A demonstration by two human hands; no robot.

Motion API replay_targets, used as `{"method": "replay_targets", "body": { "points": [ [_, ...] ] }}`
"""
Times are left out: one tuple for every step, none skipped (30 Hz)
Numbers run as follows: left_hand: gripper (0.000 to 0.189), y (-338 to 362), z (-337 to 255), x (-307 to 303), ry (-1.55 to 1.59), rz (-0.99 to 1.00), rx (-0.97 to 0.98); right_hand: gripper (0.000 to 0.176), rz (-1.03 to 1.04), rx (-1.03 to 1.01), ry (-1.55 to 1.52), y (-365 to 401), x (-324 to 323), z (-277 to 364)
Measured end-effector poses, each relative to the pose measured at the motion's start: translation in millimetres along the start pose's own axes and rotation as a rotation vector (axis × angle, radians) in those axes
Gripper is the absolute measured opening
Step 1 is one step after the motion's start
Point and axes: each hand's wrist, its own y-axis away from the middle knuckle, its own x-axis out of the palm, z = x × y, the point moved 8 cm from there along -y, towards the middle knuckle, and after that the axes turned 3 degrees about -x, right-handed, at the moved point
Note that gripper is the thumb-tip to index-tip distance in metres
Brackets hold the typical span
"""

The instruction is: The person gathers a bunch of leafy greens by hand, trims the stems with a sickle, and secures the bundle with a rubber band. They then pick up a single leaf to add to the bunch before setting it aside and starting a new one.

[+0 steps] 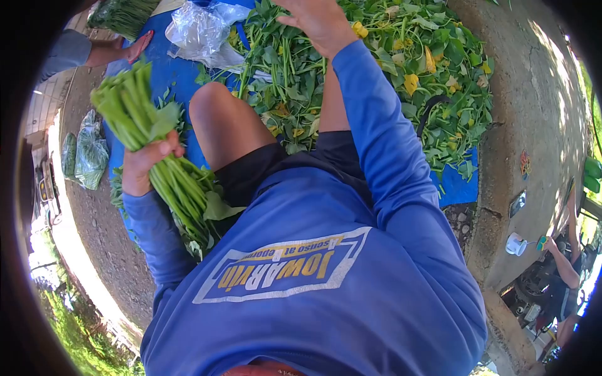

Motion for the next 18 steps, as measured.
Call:
{"method": "replay_targets", "body": {
  "points": [
    [0.054, 22, -4, -41, 0.027, -0.172, 0.012, 0.048, -0.030, -0.148, 0.323, -36, -22, -36],
    [0.047, 43, -11, -67, 0.140, -0.240, 0.076, 0.043, -0.025, -0.130, 0.493, -51, -33, -65],
    [0.044, 65, -19, -91, 0.148, -0.317, 0.143, 0.042, -0.020, -0.110, 0.665, -63, -39, -94],
    [0.042, 85, -23, -108, 0.158, -0.392, 0.205, 0.034, 0.021, -0.052, 0.647, -79, -41, -134],
    [0.039, 105, -20, -122, 0.201, -0.499, 0.240, 0.030, 0.060, 0.007, 0.632, -90, -43, -175],
    [0.036, 124, -15, -135, 0.243, -0.606, 0.279, 0.028, 0.055, 0.050, 0.803, -95, -48, -211],
    [0.034, 141, -4, -153, 0.261, -0.638, 0.265, 0.027, 0.049, 0.084, 0.973, -99, -51, -244],
    [0.031, 157, 9, -169, 0.278, -0.668, 0.251, 0.026, 0.115, 0.146, 1.177, -98, -48, -276],
    [0.031, 172, 18, -177, 0.282, -0.739, 0.239, 0.026, 0.182, 0.217, 1.381, -91, -51, -309],
    [0.031, 185, 27, -182, 0.289, -0.811, 0.235, 0.028, 0.136, 0.322, 1.379, -82, -64, -344],
    [0.030, 196, 35, -184, 0.298, -0.886, 0.232, 0.030, 0.090, 0.424, 1.376, -74, -73, -365],
    [0.031, 205, 44, -185, 0.333, -0.948, 0.199, 0.033, 0.032, 0.464, 1.328, -65, -72, -365],
    [0.033, 217, 54, -184, 0.367, -1.011, 0.169, 0.035, -0.024, 0.500, 1.277, -57, -71, -366],
    [0.034, 223, 62, -184, 0.398, -1.071, 0.136, 0.036, -0.040, 0.508, 1.287, -56, -65, -363],
    [0.036, 224, 65, -181, 0.369, -1.095, 0.127, 0.036, -0.057, 0.522, 1.296, -53, -61, -359],
    [0.037, 225, 67, -178, 0.340, -1.118, 0.119, 0.037, -0.075, 0.536, 1.306, -53, -57, -356],
    [0.039, 225, 70, -175, 0.315, -1.137, 0.113, 0.037, -0.107, 0.476, 1.244, -57, -55, -353],
    [0.045, 222, 72, -171, 0.331, -1.149, 0.089, 0.036, -0.139, 0.418, 1.183, -60, -55, -352]
  ]
}}
